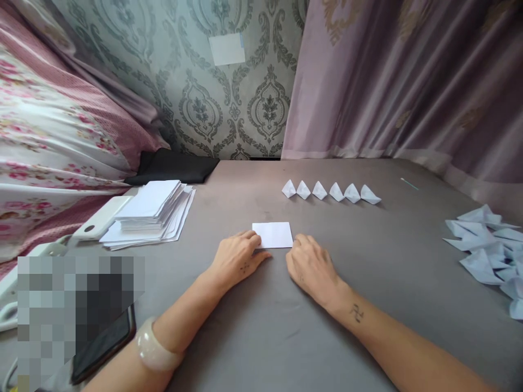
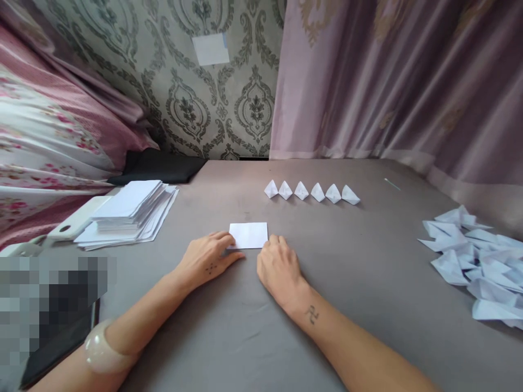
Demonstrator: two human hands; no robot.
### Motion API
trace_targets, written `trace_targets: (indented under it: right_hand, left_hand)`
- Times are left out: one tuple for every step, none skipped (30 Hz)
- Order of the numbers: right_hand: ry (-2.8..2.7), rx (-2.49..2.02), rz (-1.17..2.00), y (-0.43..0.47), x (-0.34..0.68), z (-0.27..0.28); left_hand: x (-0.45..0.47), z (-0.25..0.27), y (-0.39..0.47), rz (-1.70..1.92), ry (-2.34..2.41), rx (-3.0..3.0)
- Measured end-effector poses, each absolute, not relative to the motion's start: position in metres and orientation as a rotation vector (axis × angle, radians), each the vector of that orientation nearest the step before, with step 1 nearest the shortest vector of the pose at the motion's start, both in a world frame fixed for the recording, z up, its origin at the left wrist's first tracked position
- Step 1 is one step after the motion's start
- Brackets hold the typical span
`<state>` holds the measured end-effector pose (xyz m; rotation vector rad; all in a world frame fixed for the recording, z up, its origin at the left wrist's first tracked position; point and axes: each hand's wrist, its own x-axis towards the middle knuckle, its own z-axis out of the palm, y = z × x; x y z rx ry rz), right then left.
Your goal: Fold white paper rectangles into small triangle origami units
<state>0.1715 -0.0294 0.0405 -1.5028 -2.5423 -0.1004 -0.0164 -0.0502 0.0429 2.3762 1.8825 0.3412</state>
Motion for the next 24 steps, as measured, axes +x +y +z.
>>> trace_targets:
  right_hand:
    - [-2.445, -1.524, -0.109, -0.025, 0.173, 0.038]
    - [-2.364, -1.547, -0.083, -0.02, 0.174, 0.036]
    - [-2.292, -1.572, -0.036, -0.016, 0.176, 0.034]
    - [-2.236, -1.58, 0.012, -0.012, 0.177, 0.033]
    - [-2.19, -1.583, 0.059, -0.01, 0.179, 0.032]
    - [-2.152, -1.579, 0.098, -0.008, 0.18, 0.031]
    - [-2.12, -1.567, 0.129, -0.007, 0.181, 0.031]
    - [-2.083, -1.555, 0.156, -0.007, 0.181, 0.032]
    - [-2.039, -1.541, 0.191, -0.006, 0.182, 0.032]
    - [-1.987, -1.518, 0.25, -0.006, 0.182, 0.033]
    - [-1.922, -1.484, 0.338, -0.006, 0.182, 0.033]
    - [-1.848, -1.436, 0.459, -0.006, 0.181, 0.034]
    - [-1.771, -1.38, 0.604, -0.006, 0.181, 0.034]
    - [-1.696, -1.322, 0.764, -0.006, 0.179, 0.035]
    - [-1.63, -1.273, 0.923, -0.006, 0.178, 0.035]
    - [-1.574, -1.243, 1.061, -0.007, 0.176, 0.036]
    - [-1.533, -1.232, 1.171, -0.008, 0.174, 0.036]
    - [-1.508, -1.231, 1.252, -0.009, 0.172, 0.035]
    - [-1.493, -1.235, 1.304, -0.009, 0.171, 0.035]
    - [-1.487, -1.243, 1.327, -0.01, 0.169, 0.035]
    - [-1.493, -1.255, 1.333, -0.011, 0.169, 0.034]
    - [-1.506, -1.272, 1.336, -0.011, 0.169, 0.034]
    - [-1.523, -1.296, 1.344, -0.011, 0.17, 0.035]
    - [-1.538, -1.325, 1.356, -0.01, 0.171, 0.036]
  left_hand:
    - [-0.014, 0.043, -0.048, 0.338, 1.868, 2.423]
    - [-0.013, 0.043, -0.045, 0.342, 1.836, 2.469]
    - [-0.012, 0.043, -0.043, 0.353, 1.797, 2.511]
    - [-0.011, 0.043, -0.042, 0.361, 1.755, 2.548]
    - [-0.011, 0.042, -0.041, 0.363, 1.719, 2.581]
    - [-0.011, 0.042, -0.04, 0.361, 1.69, 2.614]
    - [-0.011, 0.042, -0.04, 0.365, 1.673, 2.641]
    - [-0.011, 0.042, -0.04, 0.386, 1.672, 2.655]
    - [-0.011, 0.043, -0.041, 0.439, 1.692, 2.643]
    - [-0.011, 0.044, -0.042, 0.539, 1.735, 2.594]
    - [-0.011, 0.044, -0.043, 0.686, 1.789, 2.495]
    - [-0.01, 0.045, -0.044, 0.863, 1.83, 2.341]
    - [-0.01, 0.046, -0.045, 1.036, 1.841, 2.14]
    - [-0.01, 0.046, -0.046, 1.177, 1.815, 1.916]
    - [-0.009, 0.047, -0.046, 1.268, 1.757, 1.701]
    - [-0.009, 0.047, -0.047, 1.312, 1.684, 1.515]
    - [-0.008, 0.046, -0.048, 1.323, 1.616, 1.372]
    - [-0.008, 0.046, -0.049, 1.312, 1.567, 1.274]
    - [-0.008, 0.046, -0.05, 1.283, 1.542, 1.218]
    - [-0.008, 0.045, -0.051, 1.233, 1.534, 1.194]
    - [-0.008, 0.044, -0.051, 1.176, 1.544, 1.195]
    - [-0.01, 0.042, -0.052, 1.125, 1.574, 1.224]
    - [-0.011, 0.041, -0.052, 1.088, 1.624, 1.287]
    - [-0.014, 0.039, -0.052, 1.068, 1.683, 1.387]
